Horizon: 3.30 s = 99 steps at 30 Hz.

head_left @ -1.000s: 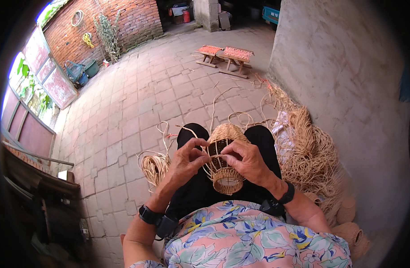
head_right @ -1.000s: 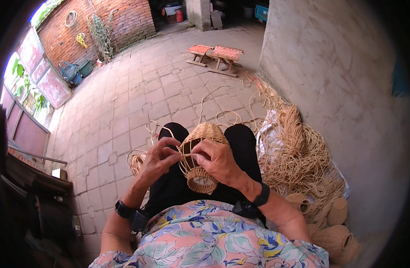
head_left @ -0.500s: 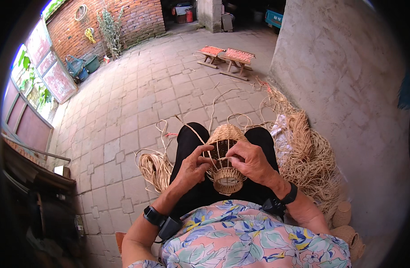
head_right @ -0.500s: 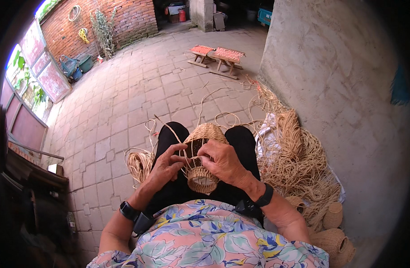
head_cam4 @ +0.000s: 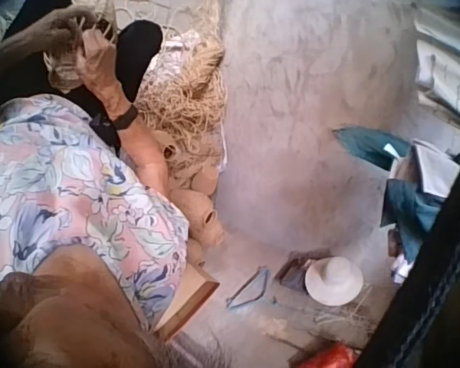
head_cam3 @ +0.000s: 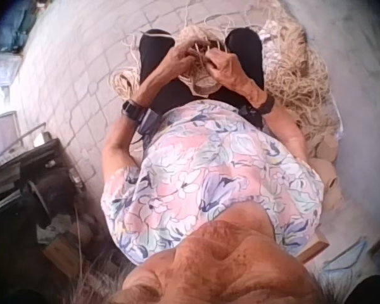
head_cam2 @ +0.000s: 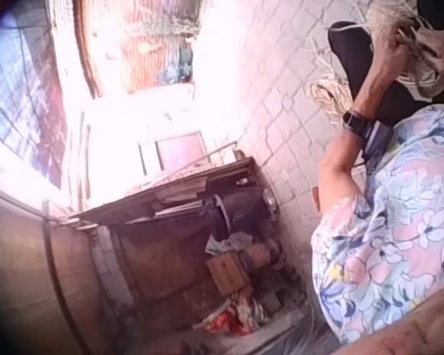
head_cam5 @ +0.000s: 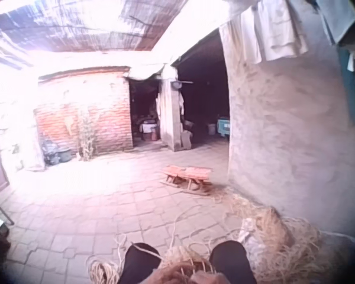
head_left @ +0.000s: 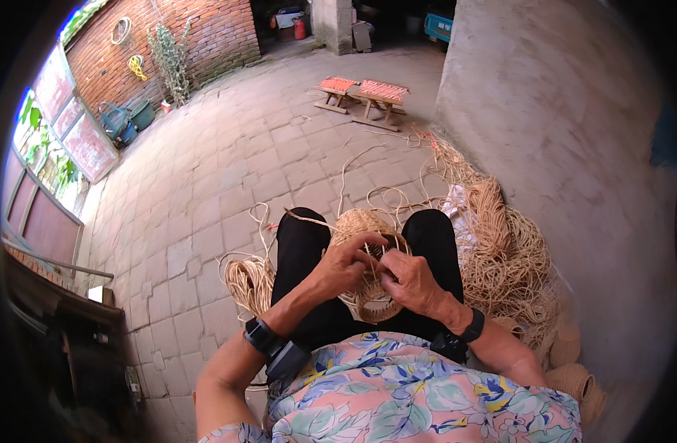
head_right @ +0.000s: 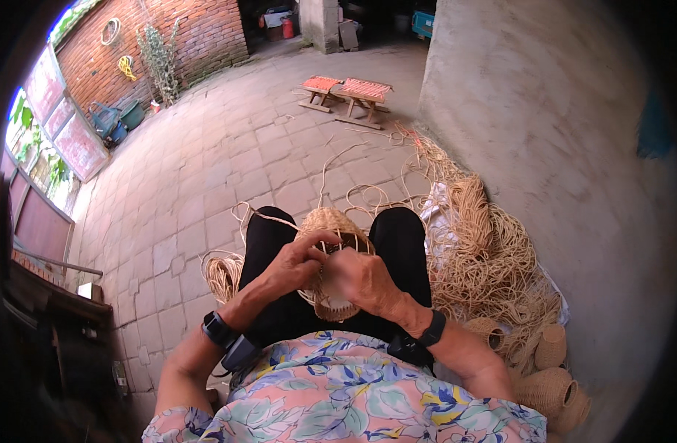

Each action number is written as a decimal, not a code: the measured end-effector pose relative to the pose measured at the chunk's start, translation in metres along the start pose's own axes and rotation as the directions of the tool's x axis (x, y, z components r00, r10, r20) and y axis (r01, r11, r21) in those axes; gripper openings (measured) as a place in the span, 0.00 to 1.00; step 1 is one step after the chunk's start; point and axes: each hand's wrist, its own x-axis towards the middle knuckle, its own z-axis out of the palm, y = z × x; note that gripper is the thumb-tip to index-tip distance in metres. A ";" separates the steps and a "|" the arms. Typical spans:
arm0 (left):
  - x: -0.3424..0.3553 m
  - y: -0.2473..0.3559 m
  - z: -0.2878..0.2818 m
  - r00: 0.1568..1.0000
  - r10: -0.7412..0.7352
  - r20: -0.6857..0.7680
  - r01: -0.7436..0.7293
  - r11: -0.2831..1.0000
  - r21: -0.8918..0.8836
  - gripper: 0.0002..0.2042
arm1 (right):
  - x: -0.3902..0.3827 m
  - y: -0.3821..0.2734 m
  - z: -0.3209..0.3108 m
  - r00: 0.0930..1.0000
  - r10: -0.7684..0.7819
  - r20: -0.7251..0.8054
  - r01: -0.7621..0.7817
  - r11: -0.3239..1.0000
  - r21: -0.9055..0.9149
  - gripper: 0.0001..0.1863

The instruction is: The person is weaving a small basket using natural straw or vine fibers in a courtyard.

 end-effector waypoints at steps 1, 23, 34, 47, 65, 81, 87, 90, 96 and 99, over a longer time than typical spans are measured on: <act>0.006 0.004 0.002 0.996 0.012 0.086 -0.023 0.992 0.121 0.26 | -0.006 0.004 0.000 1.000 0.003 -0.005 -0.003 1.000 -0.004 0.07; -0.014 0.029 0.000 0.933 0.305 -0.189 -0.156 0.820 0.550 0.19 | 0.013 0.004 -0.014 0.979 0.169 -0.114 -0.131 0.950 0.284 0.06; -0.035 -0.005 -0.005 0.968 0.054 -0.243 -0.032 0.995 0.091 0.16 | 0.021 0.000 0.003 0.992 -0.065 0.109 0.037 0.971 0.235 0.10; -0.027 -0.020 0.011 0.991 -0.030 -0.134 0.026 0.999 -0.038 0.21 | 0.008 0.007 -0.018 0.885 0.298 0.357 -0.464 0.618 0.634 0.04; -0.021 -0.024 0.007 0.958 0.133 -0.255 -0.118 0.990 0.075 0.13 | 0.016 -0.013 -0.021 1.000 0.003 0.000 -0.003 0.999 -0.035 0.06; -0.017 -0.023 0.004 0.974 0.083 -0.209 -0.091 0.995 -0.031 0.19 | 0.035 -0.011 -0.015 0.978 -0.030 0.205 0.052 0.993 -0.104 0.05; -0.015 -0.020 -0.001 0.987 0.056 -0.153 -0.062 0.997 -0.039 0.20 | 0.038 -0.011 -0.017 0.978 -0.029 0.206 0.011 0.996 0.085 0.07; -0.014 -0.022 -0.003 0.992 0.006 -0.127 -0.011 0.999 -0.042 0.20 | 0.041 -0.016 -0.022 0.974 -0.017 0.228 -0.008 0.994 0.108 0.08; -0.011 -0.025 -0.007 0.994 0.009 -0.109 -0.010 1.000 -0.005 0.19 | 0.038 -0.012 -0.016 0.966 -0.217 0.139 0.219 0.976 -0.003 0.11; -0.010 -0.023 -0.010 0.995 0.026 -0.095 -0.023 0.999 0.037 0.19 | 0.039 -0.015 -0.018 0.953 -0.238 0.189 0.251 0.967 -0.050 0.10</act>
